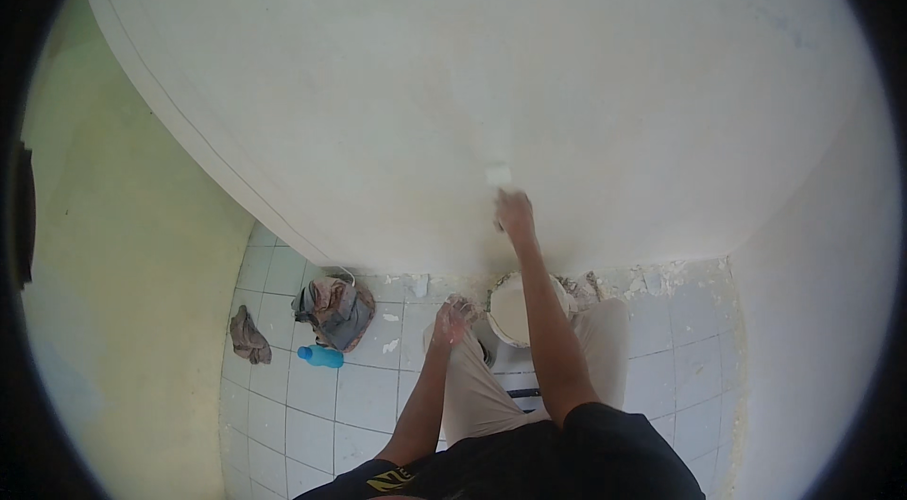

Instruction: The recorder uses a paintbrush and a putty knife to apply white patching compound from a bucket onto a wall surface.

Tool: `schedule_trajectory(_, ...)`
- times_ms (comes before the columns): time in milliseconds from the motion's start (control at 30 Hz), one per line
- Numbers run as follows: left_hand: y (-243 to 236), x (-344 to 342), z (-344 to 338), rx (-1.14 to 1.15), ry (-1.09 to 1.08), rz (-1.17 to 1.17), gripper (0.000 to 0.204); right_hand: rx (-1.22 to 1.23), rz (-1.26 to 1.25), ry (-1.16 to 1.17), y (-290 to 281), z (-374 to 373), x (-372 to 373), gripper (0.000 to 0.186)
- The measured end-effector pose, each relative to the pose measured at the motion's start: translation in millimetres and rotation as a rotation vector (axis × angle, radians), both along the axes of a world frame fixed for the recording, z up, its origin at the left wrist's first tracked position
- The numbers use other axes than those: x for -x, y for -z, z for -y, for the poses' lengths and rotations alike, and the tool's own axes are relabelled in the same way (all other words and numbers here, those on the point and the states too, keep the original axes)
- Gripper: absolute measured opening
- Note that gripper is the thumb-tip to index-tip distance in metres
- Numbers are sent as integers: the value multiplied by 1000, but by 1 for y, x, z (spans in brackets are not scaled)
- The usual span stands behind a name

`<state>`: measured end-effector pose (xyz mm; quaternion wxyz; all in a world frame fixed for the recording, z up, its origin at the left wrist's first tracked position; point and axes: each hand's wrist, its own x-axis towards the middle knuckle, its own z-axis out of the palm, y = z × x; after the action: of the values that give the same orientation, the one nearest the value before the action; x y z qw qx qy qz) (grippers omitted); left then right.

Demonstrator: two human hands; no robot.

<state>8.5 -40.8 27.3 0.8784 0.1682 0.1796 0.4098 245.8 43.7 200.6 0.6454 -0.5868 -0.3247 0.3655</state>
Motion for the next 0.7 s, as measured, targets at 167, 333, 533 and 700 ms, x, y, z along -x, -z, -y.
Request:
schedule_trajectory(167, 7, -1, 3, -6, -26, -23, 21, -378, 396, -5, -157, -38, 25, 23)
schedule_trajectory(333, 13, 0, 1, -11, -33, -29, 20, -236, 335, 30, -249, -20, 40, 31)
schedule_trajectory(533, 8, -2, 1, -45, -33, 6, 20, -36, 938, 100, -130, -43, 17, 25)
schedule_trajectory(700, 5, -1, 2, -21, -48, -14, 20, 151, 655, 268, 73, -45, 14, 28)
